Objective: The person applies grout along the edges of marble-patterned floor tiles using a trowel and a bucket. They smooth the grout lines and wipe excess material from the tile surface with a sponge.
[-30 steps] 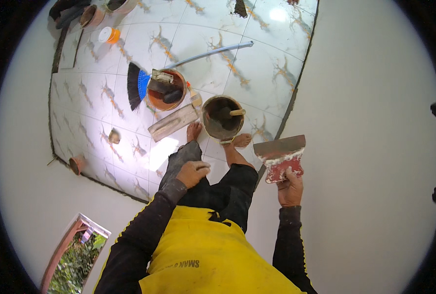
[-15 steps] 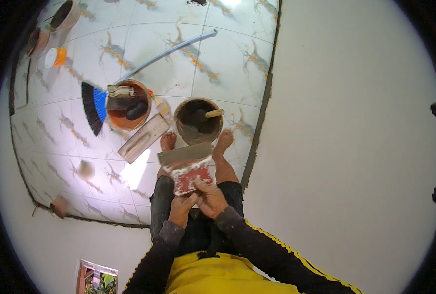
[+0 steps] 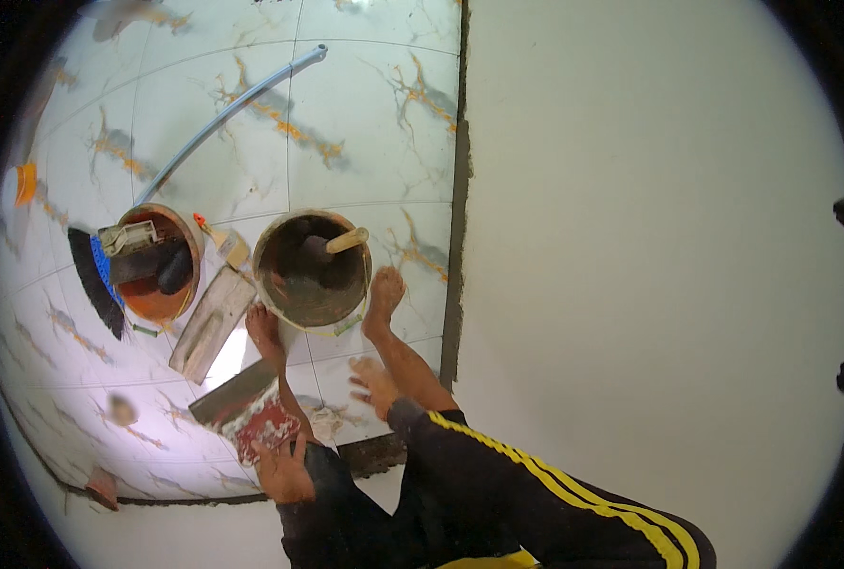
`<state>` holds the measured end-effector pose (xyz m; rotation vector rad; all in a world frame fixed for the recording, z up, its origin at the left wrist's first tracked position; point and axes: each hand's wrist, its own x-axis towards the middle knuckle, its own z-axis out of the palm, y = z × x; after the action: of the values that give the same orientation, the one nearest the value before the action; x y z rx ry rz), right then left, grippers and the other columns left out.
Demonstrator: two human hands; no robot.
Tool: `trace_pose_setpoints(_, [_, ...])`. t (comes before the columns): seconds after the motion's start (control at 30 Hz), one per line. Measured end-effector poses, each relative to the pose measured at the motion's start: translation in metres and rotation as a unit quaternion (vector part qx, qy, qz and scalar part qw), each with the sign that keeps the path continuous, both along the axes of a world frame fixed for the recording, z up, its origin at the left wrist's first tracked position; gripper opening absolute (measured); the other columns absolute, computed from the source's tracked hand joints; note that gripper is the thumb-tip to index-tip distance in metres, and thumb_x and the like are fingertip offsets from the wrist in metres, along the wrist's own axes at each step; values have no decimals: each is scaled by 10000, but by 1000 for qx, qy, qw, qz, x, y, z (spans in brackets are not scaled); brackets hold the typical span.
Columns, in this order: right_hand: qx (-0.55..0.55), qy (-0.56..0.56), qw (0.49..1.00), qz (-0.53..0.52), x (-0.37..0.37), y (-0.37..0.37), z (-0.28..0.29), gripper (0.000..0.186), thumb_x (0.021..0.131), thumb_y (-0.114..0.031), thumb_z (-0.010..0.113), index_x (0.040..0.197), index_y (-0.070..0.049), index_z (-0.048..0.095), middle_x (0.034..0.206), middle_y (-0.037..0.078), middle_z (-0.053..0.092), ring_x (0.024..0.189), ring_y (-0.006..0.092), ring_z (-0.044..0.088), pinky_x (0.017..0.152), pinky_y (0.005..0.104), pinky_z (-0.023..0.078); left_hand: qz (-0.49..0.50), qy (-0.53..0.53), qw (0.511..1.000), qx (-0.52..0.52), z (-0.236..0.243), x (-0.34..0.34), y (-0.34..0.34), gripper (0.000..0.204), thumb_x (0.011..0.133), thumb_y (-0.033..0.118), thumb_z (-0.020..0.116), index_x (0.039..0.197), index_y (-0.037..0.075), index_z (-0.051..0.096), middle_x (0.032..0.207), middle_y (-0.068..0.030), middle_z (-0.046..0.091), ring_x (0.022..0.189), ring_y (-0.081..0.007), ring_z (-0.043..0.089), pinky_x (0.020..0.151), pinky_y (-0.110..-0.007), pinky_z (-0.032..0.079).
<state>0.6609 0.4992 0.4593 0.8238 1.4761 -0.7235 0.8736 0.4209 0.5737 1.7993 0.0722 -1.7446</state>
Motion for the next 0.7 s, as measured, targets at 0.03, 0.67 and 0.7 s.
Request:
trace_pose_setpoints(0.03, [2, 22, 999, 29, -14, 5, -31, 761, 908, -457, 752, 1496, -127, 400, 1472, 102, 483, 1325, 278, 474, 1039, 480, 455, -6, -46, 998, 32, -2, 7, 1, 535, 1078, 414, 561, 1454, 45, 466, 1414, -129, 574, 1227, -317, 611, 1112, -568, 437])
trace_pose_setpoints(0.67, [11, 69, 994, 81, -57, -44, -114, 792, 880, -371, 810, 1467, 39, 473, 1393, 210, 574, 1249, 318, 567, 1081, 413, 419, -62, -66, 993, -79, 20, -27, -30, 467, 1071, 344, 594, 1377, 1, 515, 1280, -145, 669, 1124, -272, 688, 927, -436, 621])
trace_pose_setpoints(0.7, [47, 110, 992, 47, -53, -39, -120, 707, 887, -353, 800, 1412, 21, 510, 1301, 182, 606, 1159, 301, 587, 1009, 414, 455, -70, -96, 991, -63, 19, -30, -34, 465, 1072, 343, 593, 1376, 1, 516, 1281, -147, 669, 1128, -272, 686, 920, -435, 624])
